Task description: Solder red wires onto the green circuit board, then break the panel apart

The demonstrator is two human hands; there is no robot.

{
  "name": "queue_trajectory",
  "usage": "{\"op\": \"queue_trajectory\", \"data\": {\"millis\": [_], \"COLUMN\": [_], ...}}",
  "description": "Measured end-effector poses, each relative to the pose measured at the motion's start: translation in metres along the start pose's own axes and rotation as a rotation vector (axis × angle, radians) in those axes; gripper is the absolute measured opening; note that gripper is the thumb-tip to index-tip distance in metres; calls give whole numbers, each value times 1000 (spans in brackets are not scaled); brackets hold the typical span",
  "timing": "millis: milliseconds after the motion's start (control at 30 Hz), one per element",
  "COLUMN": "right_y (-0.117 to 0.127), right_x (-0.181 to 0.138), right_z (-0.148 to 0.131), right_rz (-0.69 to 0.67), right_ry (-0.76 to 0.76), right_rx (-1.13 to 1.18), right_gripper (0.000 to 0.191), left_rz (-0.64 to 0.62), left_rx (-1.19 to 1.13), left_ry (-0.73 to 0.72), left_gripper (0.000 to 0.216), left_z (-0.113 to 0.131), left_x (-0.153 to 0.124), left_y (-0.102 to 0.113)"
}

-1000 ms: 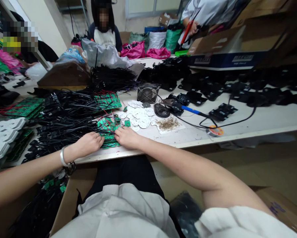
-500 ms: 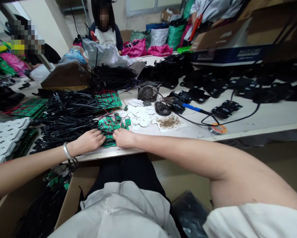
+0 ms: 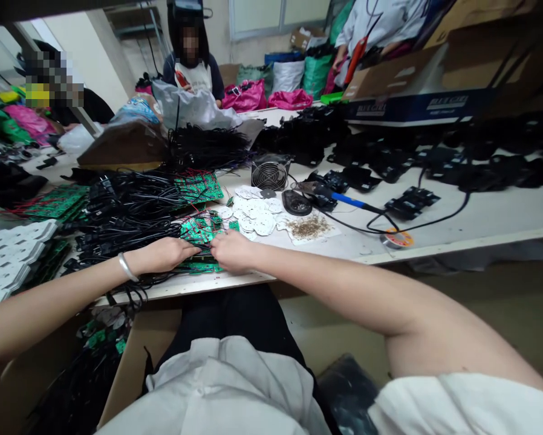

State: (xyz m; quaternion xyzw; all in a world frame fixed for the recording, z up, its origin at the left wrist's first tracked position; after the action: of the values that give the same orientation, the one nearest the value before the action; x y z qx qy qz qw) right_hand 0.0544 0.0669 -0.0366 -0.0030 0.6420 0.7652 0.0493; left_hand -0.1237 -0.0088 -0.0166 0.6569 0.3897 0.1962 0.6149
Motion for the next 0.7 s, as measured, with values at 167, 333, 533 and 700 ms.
{"op": "queue_trajectory", "data": {"millis": [167, 333, 533, 700], "right_y": [-14, -31, -32, -21], "right_x": [1, 6, 10, 16], "right_z": [-2, 0, -5, -10], "right_rz": [108, 258, 191, 82], "right_ry": [-62, -85, 55, 171], "right_rx": [49, 19, -101, -120], "right_gripper": [25, 21, 19, 18], "left_rz": [79, 144, 118, 122], "left_rx": [-75, 12, 138, 199], "left_ry": [52, 142, 19, -72], "left_gripper": [27, 25, 14, 16], "left_z": [2, 14, 15, 15], "left_x": [-4, 5, 14, 11], "left_y": [-2, -10, -21, -21]}}
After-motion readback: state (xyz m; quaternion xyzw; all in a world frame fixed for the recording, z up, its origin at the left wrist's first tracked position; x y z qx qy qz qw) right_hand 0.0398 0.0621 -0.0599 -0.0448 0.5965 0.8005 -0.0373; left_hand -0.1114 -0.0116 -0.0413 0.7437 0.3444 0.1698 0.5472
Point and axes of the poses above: each hand's wrist, its own x-axis towards the middle knuckle, its own y-axis out of the back of the hand, z = x × y, the point moved 1 cm from there along x, towards the middle knuckle, and after that the axes turned 2 degrees about z, right-handed, at the moved point
